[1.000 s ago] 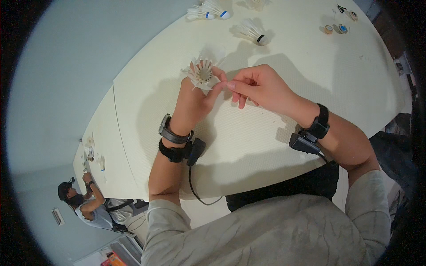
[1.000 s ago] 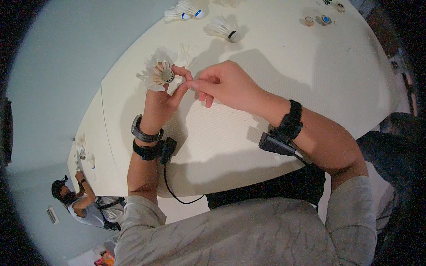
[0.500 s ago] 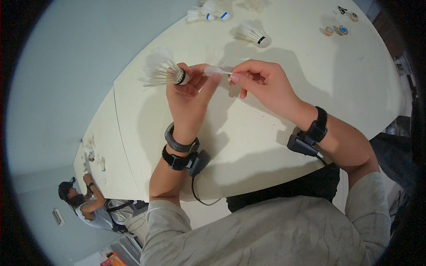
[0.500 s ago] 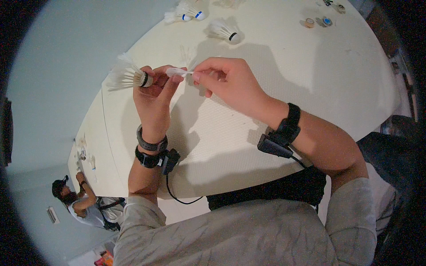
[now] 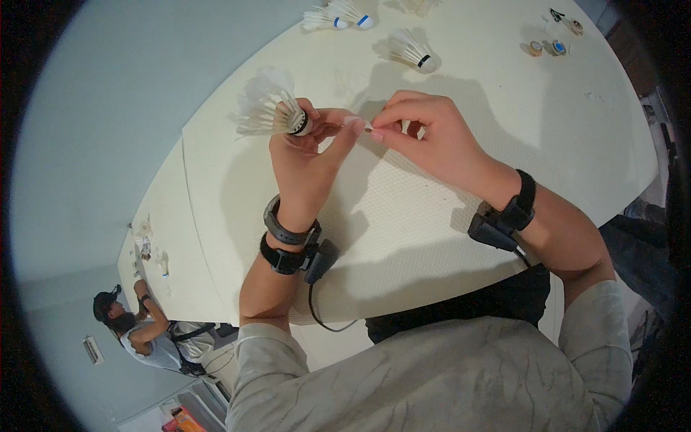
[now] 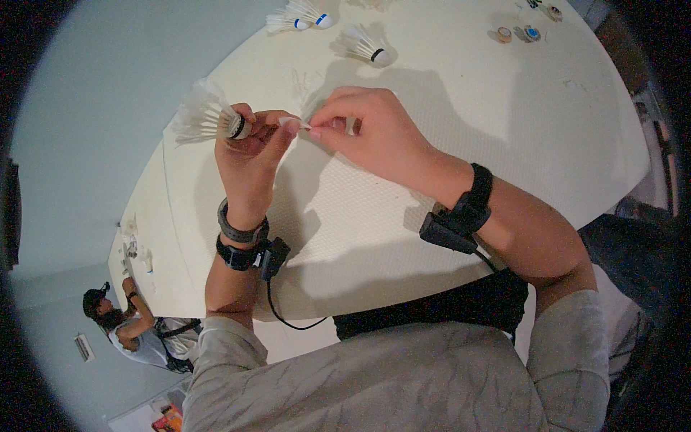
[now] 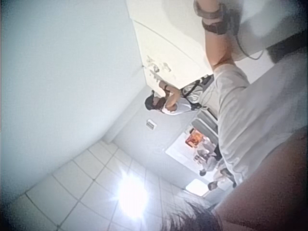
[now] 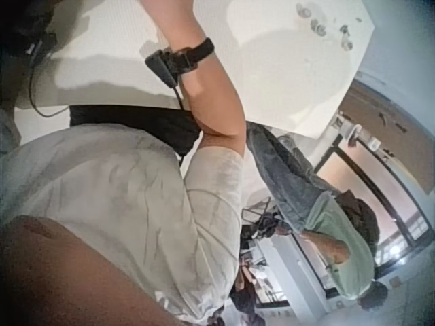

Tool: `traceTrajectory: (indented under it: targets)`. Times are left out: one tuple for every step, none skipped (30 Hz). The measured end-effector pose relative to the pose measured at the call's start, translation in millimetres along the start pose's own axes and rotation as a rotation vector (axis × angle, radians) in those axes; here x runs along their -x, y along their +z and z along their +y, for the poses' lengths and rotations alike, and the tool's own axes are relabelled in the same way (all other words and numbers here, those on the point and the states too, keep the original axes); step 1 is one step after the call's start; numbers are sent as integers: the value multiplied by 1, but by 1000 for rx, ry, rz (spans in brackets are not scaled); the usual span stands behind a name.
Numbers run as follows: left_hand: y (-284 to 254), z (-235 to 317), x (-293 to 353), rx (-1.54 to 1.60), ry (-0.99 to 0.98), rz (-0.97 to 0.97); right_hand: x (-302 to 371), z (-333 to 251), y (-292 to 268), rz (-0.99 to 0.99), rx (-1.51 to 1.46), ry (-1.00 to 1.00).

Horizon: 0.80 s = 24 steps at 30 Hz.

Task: The person inserts white feathers one by one into the base of a shuttlecock, then stacks several completed shuttlecocks together.

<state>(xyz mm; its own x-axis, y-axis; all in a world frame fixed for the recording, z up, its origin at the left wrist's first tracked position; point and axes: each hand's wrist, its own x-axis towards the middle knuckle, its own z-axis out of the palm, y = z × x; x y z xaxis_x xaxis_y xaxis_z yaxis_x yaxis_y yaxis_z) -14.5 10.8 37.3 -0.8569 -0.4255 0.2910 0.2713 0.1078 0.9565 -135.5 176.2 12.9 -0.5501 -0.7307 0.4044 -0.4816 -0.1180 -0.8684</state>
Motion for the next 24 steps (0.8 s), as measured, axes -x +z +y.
traceTrajectory:
  targets:
    - [1,0,1,-21,36,9,1,-2,-1,-1,1,2]
    - [1,-1,1,-42,73,18,2,-4,-1,11,-31,83]
    - [-1,-3,1,-41,73,18,2,-7,-2,25,-62,164]
    - [-4,-7,0,-57,115,-48,2,-4,-3,25,-62,164]
    - [-6,-10,-1,-73,156,-114,1,2,-3,74,-179,153]
    - [-4,-10,2,-73,156,-113,-1,2,-3,123,-297,140]
    - [2,-11,7,-143,110,-134,-1,1,-4,122,-298,141]
    - [7,-12,10,-214,64,-154,0,-1,-6,140,-332,150]
    - [9,-19,9,-276,173,-174,0,-6,-7,157,-367,157]
    - [9,-21,11,-277,171,-172,0,-9,-7,155,-369,158]
    - [8,-22,13,-323,131,-168,0,-11,-7,162,-413,150]
    - [10,-22,14,-367,90,-166,1,-13,-6,170,-455,142]
    - [11,-23,14,-366,88,-166,3,-13,-5,170,-455,144]
    - [13,-24,15,-426,108,-179,4,-13,-3,196,-408,103]
    - [14,-23,15,-488,128,-191,4,-13,-2,222,-362,59]
    - [15,-21,16,-489,127,-189,5,-13,-3,220,-364,60]
    - [16,-17,19,-477,80,-190,6,-13,-4,199,-254,10]
    - [17,-14,21,-463,35,-191,6,-12,-5,179,-142,-40]
    - [16,-15,21,-464,35,-190,6,-12,-4,179,-143,-40]
    - [15,-15,21,-501,79,-217,6,-13,-3,200,-98,-93]
    - [13,-17,22,-537,125,-245,6,-13,-2,221,-52,-146]
    - [10,-19,23,-537,125,-245,6,-12,-2,221,-52,-147]
    - [7,-23,23,-567,180,-278,5,-11,-2,227,-27,-178]
    - [6,-23,22,-596,234,-311,5,-10,-2,233,-1,-208]
